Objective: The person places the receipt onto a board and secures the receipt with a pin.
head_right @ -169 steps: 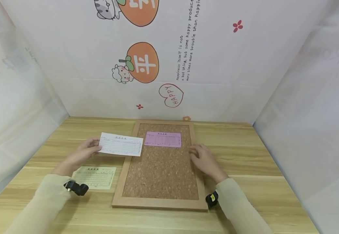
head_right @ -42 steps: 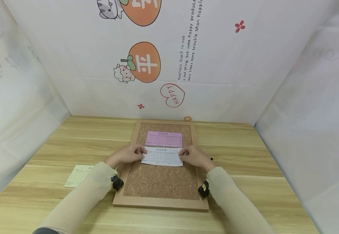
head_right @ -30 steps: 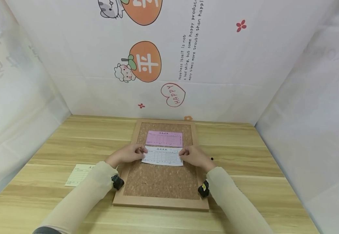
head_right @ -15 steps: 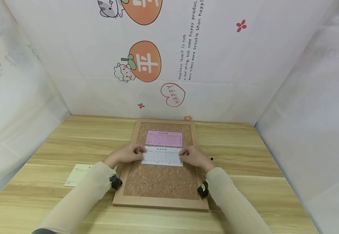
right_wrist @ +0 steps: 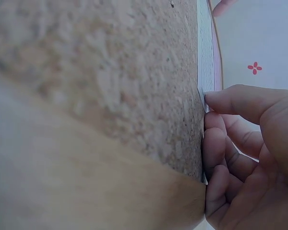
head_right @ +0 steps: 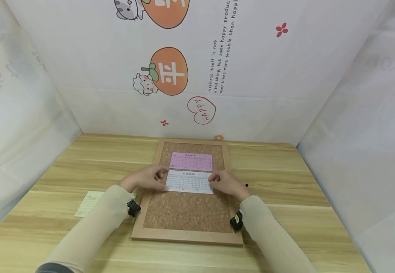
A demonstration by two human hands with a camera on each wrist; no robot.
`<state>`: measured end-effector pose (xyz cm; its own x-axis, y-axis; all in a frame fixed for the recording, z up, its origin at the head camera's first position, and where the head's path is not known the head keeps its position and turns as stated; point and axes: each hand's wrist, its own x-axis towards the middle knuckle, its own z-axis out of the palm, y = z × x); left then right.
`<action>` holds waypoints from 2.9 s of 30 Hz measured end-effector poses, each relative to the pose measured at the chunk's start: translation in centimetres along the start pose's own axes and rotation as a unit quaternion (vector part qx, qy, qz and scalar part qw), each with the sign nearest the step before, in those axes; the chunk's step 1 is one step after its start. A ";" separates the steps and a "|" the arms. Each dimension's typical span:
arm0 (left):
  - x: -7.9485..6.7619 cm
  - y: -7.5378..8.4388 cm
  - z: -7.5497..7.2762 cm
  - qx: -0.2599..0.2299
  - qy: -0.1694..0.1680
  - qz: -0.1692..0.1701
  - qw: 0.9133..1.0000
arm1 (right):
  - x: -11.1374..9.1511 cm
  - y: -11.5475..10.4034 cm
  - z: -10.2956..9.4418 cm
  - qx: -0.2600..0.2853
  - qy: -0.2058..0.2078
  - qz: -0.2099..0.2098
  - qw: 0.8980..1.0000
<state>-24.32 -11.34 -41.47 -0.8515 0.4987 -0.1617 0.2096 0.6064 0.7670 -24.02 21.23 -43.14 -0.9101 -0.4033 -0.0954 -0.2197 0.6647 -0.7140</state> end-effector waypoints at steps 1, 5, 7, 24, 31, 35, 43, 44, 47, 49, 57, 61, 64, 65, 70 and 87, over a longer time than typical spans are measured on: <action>0.0 0.0 0.0 0.001 -0.002 0.002 1.000 | 0.0 0.0 0.0 0.001 0.000 0.001 1.000; 0.1 -0.1 0.0 0.005 -0.004 0.011 1.000 | -0.1 0.0 0.0 -0.001 0.000 0.005 1.000; 0.1 -0.2 -0.1 0.005 -0.005 0.014 1.000 | -0.1 0.1 0.0 -0.002 0.000 0.003 1.000; 0.7 -0.7 -0.2 0.035 -0.011 0.026 0.999 | -0.5 0.0 -0.4 0.000 -0.001 -0.017 1.000; 0.8 -0.8 -0.1 0.038 -0.007 0.029 0.999 | -0.9 0.5 -1.3 0.025 -0.006 -0.025 0.999; 0.7 -0.8 -0.1 0.036 -0.005 0.028 0.999 | -1.2 0.5 -2.2 0.030 -0.005 -0.012 0.999; 0.4 -1.0 -0.2 0.028 -0.006 0.017 0.999 | -2.3 0.3 -4.2 0.017 -0.004 0.013 1.000; 0.4 -1.0 -0.2 0.028 -0.006 0.014 0.999 | -2.4 0.3 -4.4 0.018 -0.004 0.014 1.000; 0.3 -1.0 -0.2 0.027 -0.004 0.017 0.999 | -2.8 0.4 -5.2 0.005 0.003 0.008 1.000; 0.3 -1.0 -0.1 0.031 -0.003 0.018 0.999 | -3.0 0.7 -5.7 -0.012 0.011 0.002 1.000; 0.4 -0.7 -0.1 0.037 -0.006 0.022 0.999 | -4.0 2.0 -7.3 -0.042 0.013 0.015 0.999; 0.3 -0.4 -0.2 0.030 -0.009 0.021 0.999 | -4.4 2.5 -7.8 -0.062 0.008 0.016 0.998; 0.4 -0.4 -0.1 0.025 -0.009 0.019 0.999 | -4.6 3.0 -8.1 -0.068 0.009 0.016 0.998; 0.4 -0.4 -0.1 0.024 -0.009 0.020 0.999 | -4.7 3.2 -8.1 -0.068 0.009 0.018 0.997; 0.3 -0.3 0.0 0.024 -0.009 0.021 0.999 | -5.2 4.6 -8.0 -0.051 0.010 0.036 0.998; 0.3 -0.3 -0.2 0.030 -0.007 0.028 0.999 | -5.5 8.5 -6.2 -0.009 0.054 0.055 0.997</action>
<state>-24.68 -11.52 -41.66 -0.8313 0.5409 -0.1278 0.2861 0.6136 0.7359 -23.03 33.01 -44.34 -0.9613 -0.2579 -0.0968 -0.1215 0.7123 -0.6913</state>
